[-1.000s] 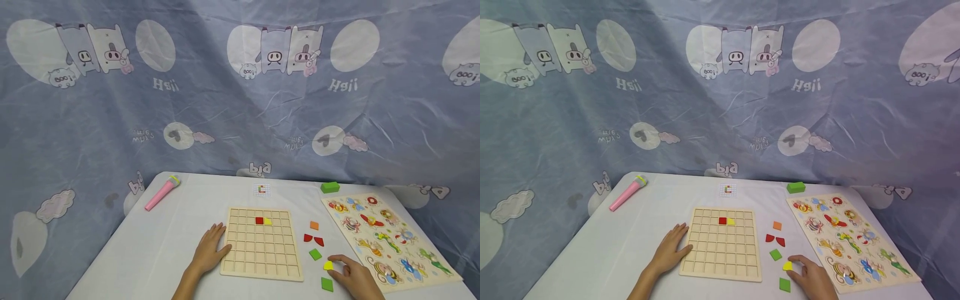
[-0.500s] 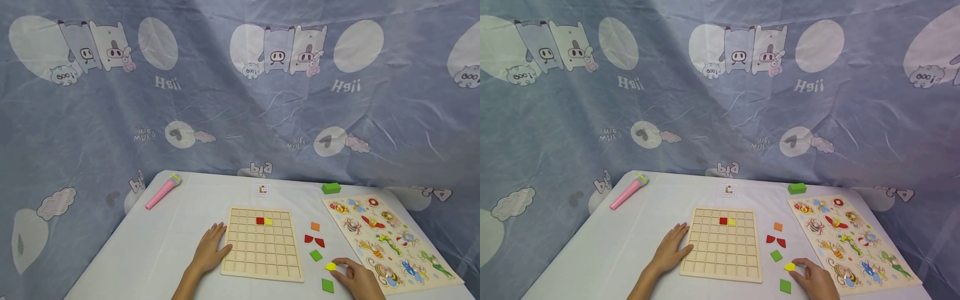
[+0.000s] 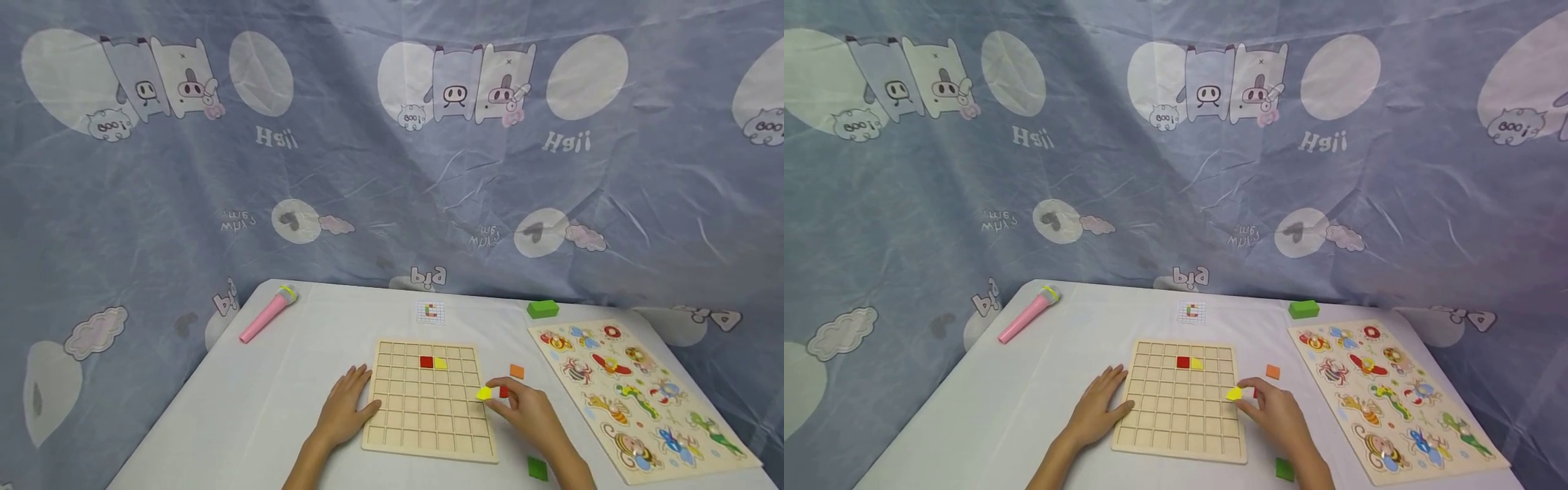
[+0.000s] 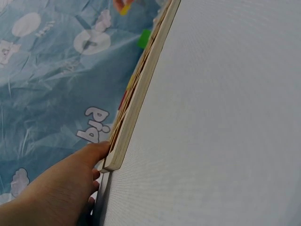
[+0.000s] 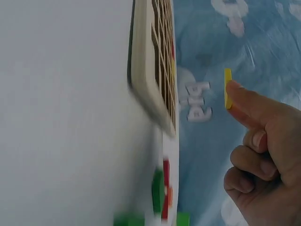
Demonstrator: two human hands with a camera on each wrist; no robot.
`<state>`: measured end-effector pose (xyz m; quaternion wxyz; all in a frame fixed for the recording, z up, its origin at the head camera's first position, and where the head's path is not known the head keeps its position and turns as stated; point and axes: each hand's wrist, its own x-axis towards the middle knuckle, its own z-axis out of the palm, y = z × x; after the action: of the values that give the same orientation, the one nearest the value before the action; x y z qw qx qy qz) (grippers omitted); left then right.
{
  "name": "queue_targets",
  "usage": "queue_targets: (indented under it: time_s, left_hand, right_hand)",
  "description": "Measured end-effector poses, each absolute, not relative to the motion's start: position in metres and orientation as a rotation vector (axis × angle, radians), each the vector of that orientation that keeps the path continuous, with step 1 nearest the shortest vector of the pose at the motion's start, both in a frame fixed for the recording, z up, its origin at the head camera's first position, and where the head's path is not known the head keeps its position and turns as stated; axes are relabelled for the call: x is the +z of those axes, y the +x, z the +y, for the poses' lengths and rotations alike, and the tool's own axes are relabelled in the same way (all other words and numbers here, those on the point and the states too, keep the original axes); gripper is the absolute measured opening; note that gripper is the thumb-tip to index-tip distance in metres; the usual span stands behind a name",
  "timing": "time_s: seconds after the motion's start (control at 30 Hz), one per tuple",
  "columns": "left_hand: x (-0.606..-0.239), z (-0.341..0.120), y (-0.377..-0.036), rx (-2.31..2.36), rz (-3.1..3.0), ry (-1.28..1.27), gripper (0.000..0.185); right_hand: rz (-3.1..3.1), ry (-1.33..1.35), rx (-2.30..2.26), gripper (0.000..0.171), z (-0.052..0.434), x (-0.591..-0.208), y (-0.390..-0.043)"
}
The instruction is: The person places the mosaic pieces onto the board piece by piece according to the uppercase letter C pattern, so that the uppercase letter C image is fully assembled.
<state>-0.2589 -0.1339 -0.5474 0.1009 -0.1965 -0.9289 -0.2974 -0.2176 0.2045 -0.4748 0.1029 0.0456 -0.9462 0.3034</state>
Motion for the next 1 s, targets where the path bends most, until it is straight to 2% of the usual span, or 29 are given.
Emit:
queue_targets:
  time_s: [0.4, 0.63, 1.0]
  left_hand:
    - [-0.547, -0.134, -0.259, -0.876, -2.738, -0.589, 0.066]
    - [-0.550, -0.133, -0.258, -0.875, -2.758, -0.579, 0.066]
    - [-0.548, -0.134, -0.258, -0.857, -2.758, -0.574, 0.066]
  right_hand:
    - [-2.716, 0.356, 0.968, 0.028, 0.119, -0.484, -0.271]
    - [-2.707, 0.395, 0.939, 0.030, 0.104, -0.495, -0.298]
    - [-2.763, 0.360, 0.924, 0.029, 0.098, -0.512, -0.313]
